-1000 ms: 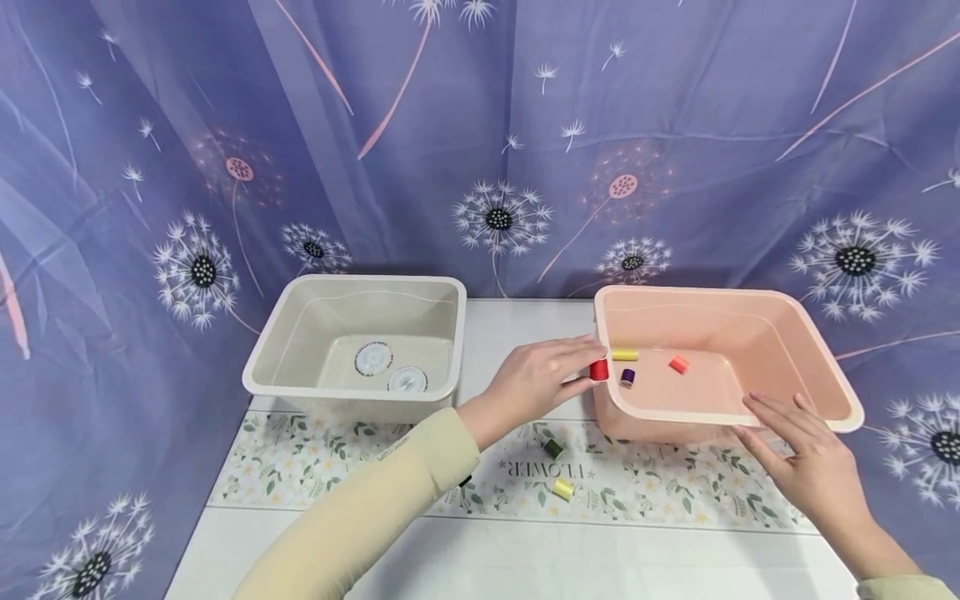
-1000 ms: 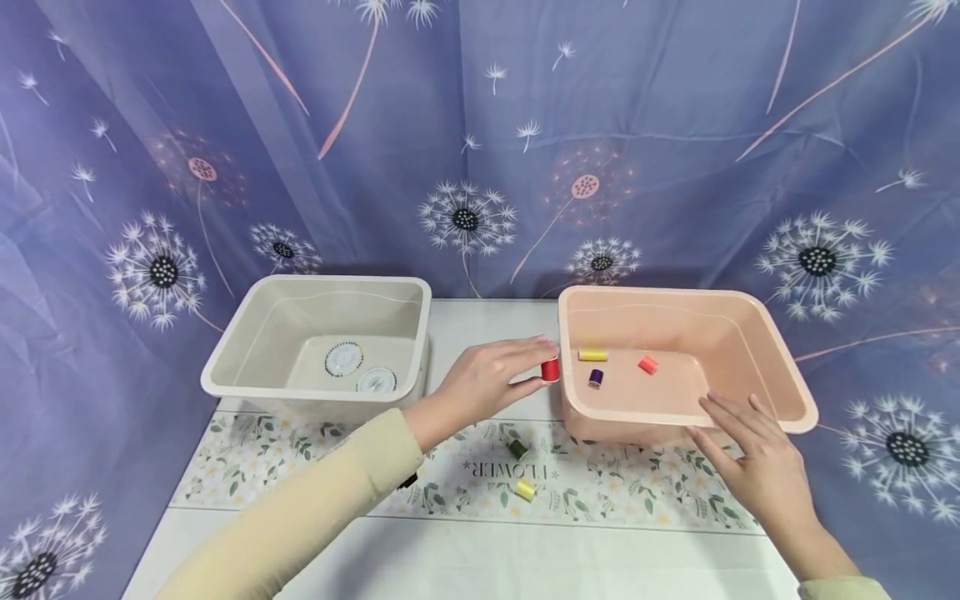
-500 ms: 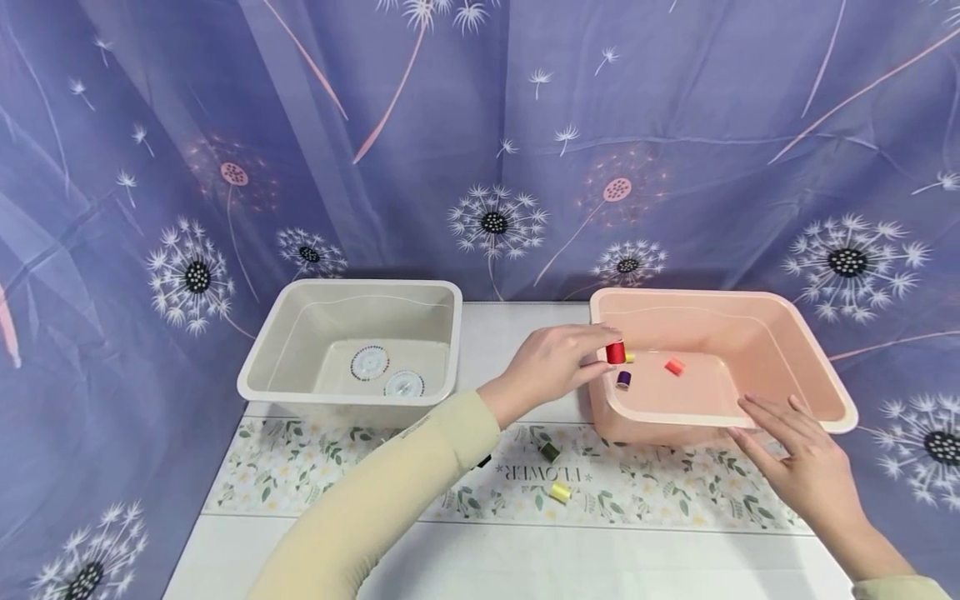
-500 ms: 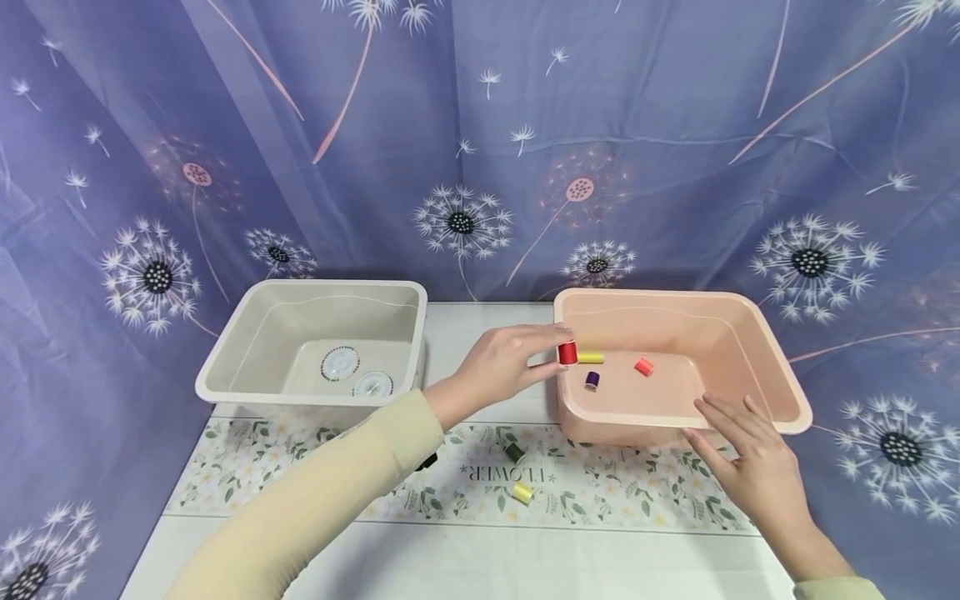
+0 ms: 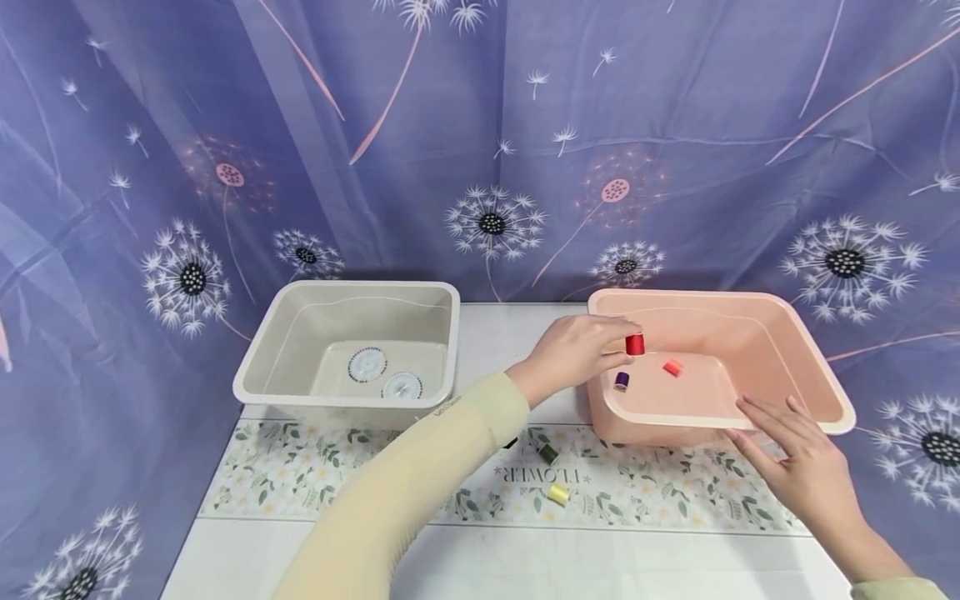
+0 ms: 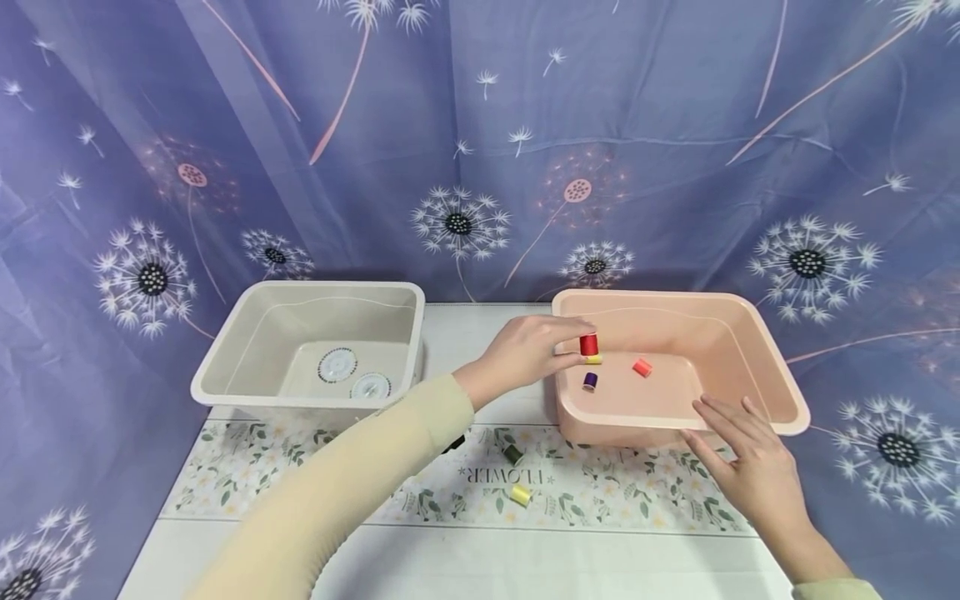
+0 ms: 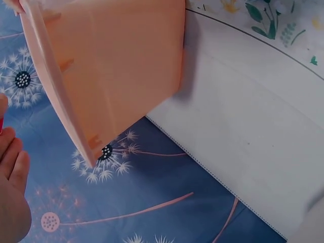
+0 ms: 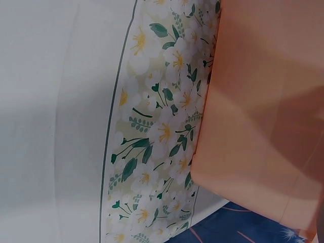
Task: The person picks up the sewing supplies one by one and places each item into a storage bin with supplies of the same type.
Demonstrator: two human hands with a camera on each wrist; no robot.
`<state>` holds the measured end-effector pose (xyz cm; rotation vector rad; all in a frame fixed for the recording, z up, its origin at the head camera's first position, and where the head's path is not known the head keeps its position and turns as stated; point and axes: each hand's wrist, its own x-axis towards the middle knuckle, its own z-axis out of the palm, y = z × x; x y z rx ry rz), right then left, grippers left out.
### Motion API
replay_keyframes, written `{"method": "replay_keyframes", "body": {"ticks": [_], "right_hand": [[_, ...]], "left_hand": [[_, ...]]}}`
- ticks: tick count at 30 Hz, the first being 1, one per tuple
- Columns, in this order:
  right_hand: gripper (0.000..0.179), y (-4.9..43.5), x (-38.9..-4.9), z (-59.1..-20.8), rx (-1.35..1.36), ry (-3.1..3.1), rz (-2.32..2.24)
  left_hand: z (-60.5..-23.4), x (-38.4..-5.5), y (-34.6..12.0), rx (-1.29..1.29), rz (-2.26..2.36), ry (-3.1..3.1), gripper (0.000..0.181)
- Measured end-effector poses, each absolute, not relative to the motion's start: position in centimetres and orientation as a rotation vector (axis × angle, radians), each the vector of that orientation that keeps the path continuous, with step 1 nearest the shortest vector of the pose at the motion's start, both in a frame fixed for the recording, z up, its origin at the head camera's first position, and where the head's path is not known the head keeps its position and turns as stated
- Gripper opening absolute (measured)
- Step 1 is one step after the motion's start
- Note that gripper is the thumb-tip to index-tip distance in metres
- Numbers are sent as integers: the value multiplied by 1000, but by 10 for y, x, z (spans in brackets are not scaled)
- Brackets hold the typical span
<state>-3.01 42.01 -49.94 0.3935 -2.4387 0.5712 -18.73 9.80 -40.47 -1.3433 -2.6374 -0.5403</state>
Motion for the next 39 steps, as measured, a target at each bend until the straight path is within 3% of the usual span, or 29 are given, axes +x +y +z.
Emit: {"method": "replay_keyframes", "body": {"ticks": [9, 18, 29, 39], "right_hand": [[78, 420, -31, -500, 396, -2426, 569], [75, 421, -33, -501, 398, -2411, 558], [75, 419, -34, -499, 397, -2414, 554], [75, 419, -33, -499, 391, -2417, 553]], "left_hand": [[-415, -203, 119, -1385, -494, -2679, 15], [-423, -216, 137, -1414, -394, -2723, 23], [-426, -221, 148, -1410, -371, -2718, 20], [-425, -222, 150, -1280, -264, -2826, 54]]}}
